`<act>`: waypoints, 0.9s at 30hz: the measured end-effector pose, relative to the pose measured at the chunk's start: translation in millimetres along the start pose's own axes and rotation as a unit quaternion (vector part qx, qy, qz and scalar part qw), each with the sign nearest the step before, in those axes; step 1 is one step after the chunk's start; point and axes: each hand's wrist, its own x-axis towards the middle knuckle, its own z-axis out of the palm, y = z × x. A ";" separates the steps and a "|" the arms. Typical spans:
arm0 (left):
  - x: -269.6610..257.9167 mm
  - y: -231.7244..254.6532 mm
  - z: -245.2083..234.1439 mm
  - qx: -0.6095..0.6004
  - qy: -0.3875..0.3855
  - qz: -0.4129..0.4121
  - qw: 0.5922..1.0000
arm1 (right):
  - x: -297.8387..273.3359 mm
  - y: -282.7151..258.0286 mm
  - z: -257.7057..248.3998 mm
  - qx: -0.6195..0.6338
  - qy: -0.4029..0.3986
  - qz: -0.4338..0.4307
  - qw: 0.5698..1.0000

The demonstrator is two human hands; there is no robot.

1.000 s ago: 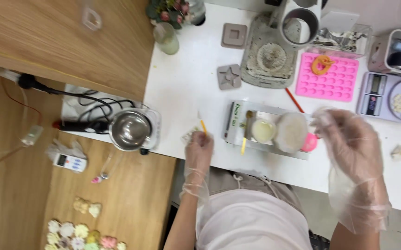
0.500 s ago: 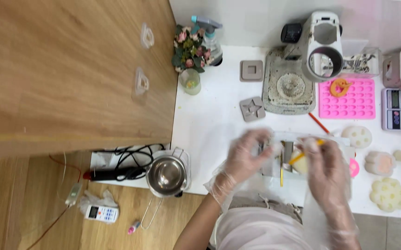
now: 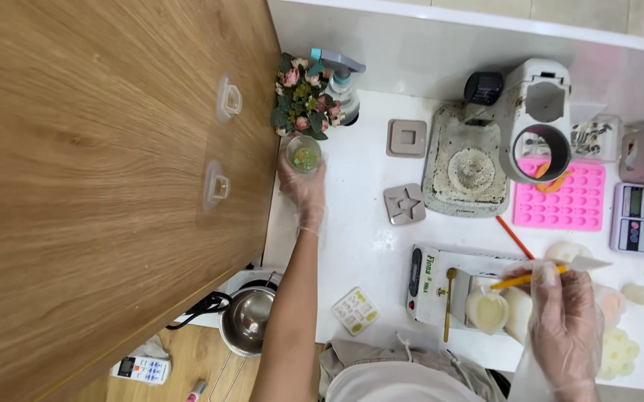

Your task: The recorder puts on gloves, organizes the workspace, and prepares a star-shaped candle mold by scraping materials into it.

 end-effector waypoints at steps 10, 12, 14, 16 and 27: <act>-90.5 31.7 -59.8 0.060 -0.048 0.308 0.948 | 1.0 -48.4 82.4 -0.377 -0.260 -0.125 0.880; -108.5 35.7 -68.0 0.062 -0.057 0.338 0.937 | -4.3 -63.2 92.9 -0.380 -0.255 -0.181 0.870; -123.7 45.3 -76.6 0.053 -0.073 0.352 0.932 | -9.0 -75.8 97.7 -0.339 -0.219 -0.192 0.894; -134.0 52.3 -82.0 0.047 -0.079 0.351 0.932 | -15.5 -76.4 98.4 -0.395 -0.207 -0.184 0.876; -172.7 40.4 -90.2 0.051 -0.130 0.372 0.918 | -31.7 -65.2 100.1 -0.503 -0.293 -0.139 0.801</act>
